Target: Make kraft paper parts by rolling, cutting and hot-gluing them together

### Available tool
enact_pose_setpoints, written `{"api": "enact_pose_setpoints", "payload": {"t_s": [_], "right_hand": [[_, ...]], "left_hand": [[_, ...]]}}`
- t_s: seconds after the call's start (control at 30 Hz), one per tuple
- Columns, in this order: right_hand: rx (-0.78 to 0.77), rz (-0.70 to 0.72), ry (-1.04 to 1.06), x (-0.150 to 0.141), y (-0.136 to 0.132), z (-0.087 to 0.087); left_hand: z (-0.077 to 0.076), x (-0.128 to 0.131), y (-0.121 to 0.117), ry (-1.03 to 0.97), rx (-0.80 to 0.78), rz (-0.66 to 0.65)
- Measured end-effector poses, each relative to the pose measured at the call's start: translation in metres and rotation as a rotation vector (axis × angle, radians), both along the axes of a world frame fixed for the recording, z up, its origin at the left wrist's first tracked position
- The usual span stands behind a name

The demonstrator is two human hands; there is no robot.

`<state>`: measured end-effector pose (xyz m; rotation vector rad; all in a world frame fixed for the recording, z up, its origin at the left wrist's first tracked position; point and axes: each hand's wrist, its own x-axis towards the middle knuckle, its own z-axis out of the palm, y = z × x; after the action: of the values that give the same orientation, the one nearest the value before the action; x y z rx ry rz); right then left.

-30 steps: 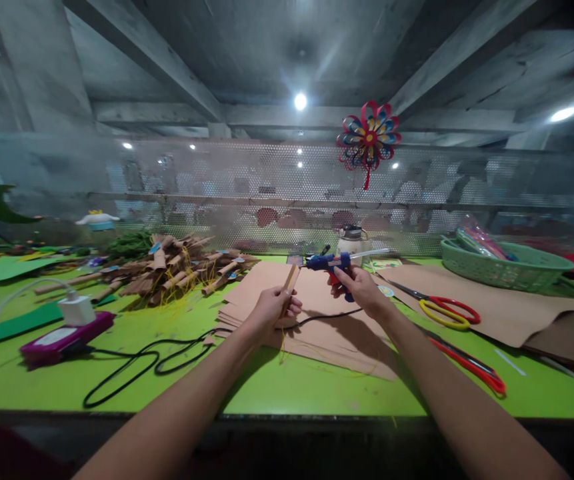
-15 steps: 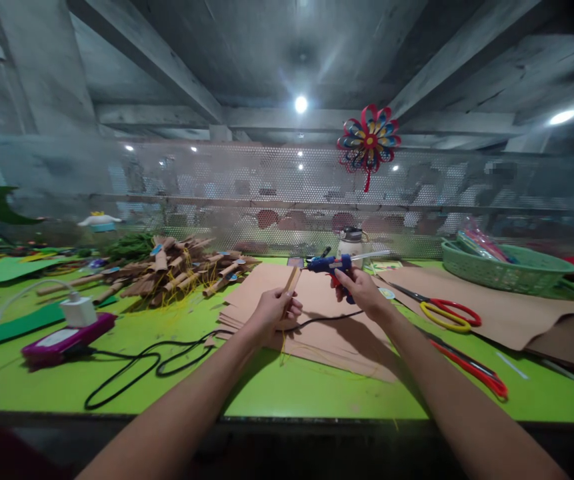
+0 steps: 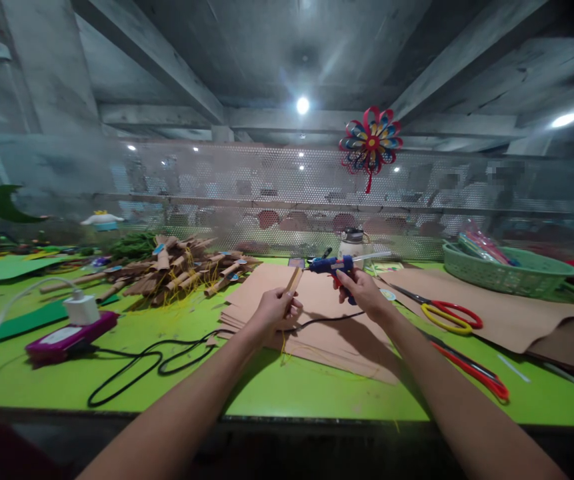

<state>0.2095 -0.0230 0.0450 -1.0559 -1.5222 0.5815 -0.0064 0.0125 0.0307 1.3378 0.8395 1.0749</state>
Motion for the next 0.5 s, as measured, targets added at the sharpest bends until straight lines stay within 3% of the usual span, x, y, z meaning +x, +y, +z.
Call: {"api": "enact_pose_setpoints", "payload": {"t_s": [0.5], "right_hand": [[0.007, 0.007, 0.022, 0.0020, 0.0026, -0.0040]], "left_hand": [[-0.0053, 0.0016, 0.0067, 0.055, 0.009, 0.055]]}}
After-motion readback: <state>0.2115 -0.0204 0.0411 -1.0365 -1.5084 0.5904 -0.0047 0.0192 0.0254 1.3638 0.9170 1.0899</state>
